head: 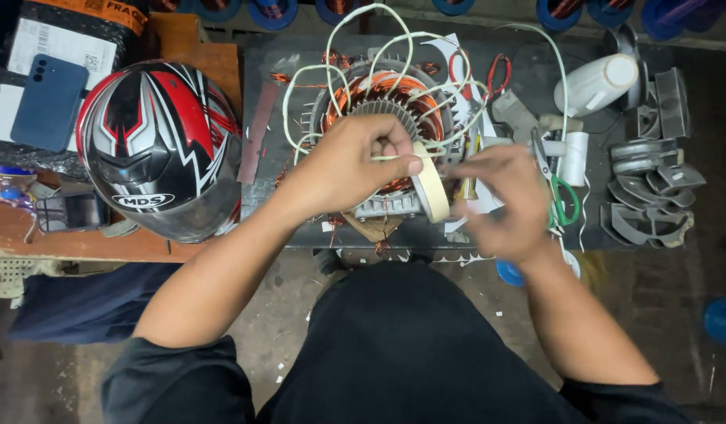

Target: Insulating the copper wires of a motor stator using white adhesive tape.

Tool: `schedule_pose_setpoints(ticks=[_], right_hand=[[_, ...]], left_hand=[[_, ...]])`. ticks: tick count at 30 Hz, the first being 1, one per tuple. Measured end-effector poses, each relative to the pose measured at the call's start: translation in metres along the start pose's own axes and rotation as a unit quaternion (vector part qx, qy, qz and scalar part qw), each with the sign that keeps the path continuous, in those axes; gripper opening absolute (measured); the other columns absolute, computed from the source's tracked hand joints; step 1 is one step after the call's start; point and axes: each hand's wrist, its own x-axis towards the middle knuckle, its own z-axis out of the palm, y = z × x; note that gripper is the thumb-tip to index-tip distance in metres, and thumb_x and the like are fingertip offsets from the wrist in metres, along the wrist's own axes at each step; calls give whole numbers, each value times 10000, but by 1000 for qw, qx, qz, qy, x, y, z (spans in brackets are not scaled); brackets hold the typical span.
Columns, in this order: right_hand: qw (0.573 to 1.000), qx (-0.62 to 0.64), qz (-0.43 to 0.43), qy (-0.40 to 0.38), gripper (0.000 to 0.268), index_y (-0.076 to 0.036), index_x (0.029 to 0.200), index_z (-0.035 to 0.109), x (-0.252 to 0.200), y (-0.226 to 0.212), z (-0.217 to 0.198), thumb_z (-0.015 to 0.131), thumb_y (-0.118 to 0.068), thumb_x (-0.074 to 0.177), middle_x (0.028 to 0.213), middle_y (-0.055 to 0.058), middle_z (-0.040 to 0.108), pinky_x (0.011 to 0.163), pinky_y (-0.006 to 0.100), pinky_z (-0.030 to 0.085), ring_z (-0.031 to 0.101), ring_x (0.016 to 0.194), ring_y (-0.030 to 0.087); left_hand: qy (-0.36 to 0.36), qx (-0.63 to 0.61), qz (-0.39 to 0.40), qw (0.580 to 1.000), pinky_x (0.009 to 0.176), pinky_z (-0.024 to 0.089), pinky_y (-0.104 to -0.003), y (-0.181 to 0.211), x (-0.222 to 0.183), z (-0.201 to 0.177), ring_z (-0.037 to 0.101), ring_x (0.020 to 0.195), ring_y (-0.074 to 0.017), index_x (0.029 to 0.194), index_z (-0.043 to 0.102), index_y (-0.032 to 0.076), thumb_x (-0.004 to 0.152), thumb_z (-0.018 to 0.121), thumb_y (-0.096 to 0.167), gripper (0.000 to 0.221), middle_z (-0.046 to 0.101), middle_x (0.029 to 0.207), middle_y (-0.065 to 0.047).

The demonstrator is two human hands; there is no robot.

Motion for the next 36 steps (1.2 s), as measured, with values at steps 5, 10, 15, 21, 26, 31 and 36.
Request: schedule_pose_setpoints(ticks=[5, 10, 15, 21, 26, 31, 36], right_hand=[[957, -62, 212, -189, 300, -70, 1170, 611, 101, -10, -9, 567, -309, 994, 976, 134, 672, 787, 493, 454, 635, 939, 399], [839, -109, 301, -441, 335, -195, 1102, 639, 147, 21, 25, 446, -438, 976, 1099, 76, 683, 840, 452, 422, 614, 1041, 322], [829, 175, 460, -266, 324, -81, 1137, 608, 149, 22, 22, 732, 15, 853, 687, 31, 621, 617, 252, 454, 549, 598, 108], [866, 203, 415, -193, 265, -97, 1127, 518, 136, 7, 7, 678, -11, 934, 783, 6, 537, 597, 274, 581, 592, 690, 122], [915, 233, 294, -150, 444, -89, 1212, 374, 118, -20, -15, 683, 50, 925, 948, 64, 557, 732, 274, 531, 629, 831, 154], [994, 47, 70, -76, 576, 41, 1302, 249, 19, -5, -3, 697, -73, 958, 1124, 219, 706, 1083, 440, 490, 705, 1116, 328], [998, 21, -63, 4, 617, 88, 1239, 553, -29, 29, 44, 822, -170, 747, 1177, 247, 623, 966, 571, 508, 561, 1169, 460]], left_hand=[[29, 28, 23, 999, 556, 421, -253, -6, 3, 5, 515, 648, -122, 861, 642, 63, 896, 703, 89, 75, 591, 786, -42], [99, 74, 73, 990, 648, 415, -286, -17, 5, 4, 501, 727, -145, 835, 603, 92, 931, 722, 124, 155, 591, 824, -21], [157, 93, 180, 966, 633, 425, -307, -21, 0, 12, 535, 726, -200, 854, 597, 24, 936, 708, 85, 151, 549, 851, -68], [181, 134, 193, 955, 664, 384, -335, -23, 1, 16, 547, 696, -184, 843, 617, 63, 920, 751, 189, 199, 570, 832, -15], [152, 85, 152, 973, 551, 397, -271, -23, 3, 14, 496, 649, -143, 824, 661, 35, 880, 793, 124, 169, 567, 817, -35], [146, 69, 76, 984, 613, 462, -285, -22, 2, 14, 611, 744, -158, 901, 713, 75, 864, 795, 143, 113, 559, 832, -18], [117, 77, 112, 984, 647, 502, -428, -8, 7, 9, 617, 677, -331, 899, 737, 54, 835, 773, 56, 74, 567, 739, -121]])
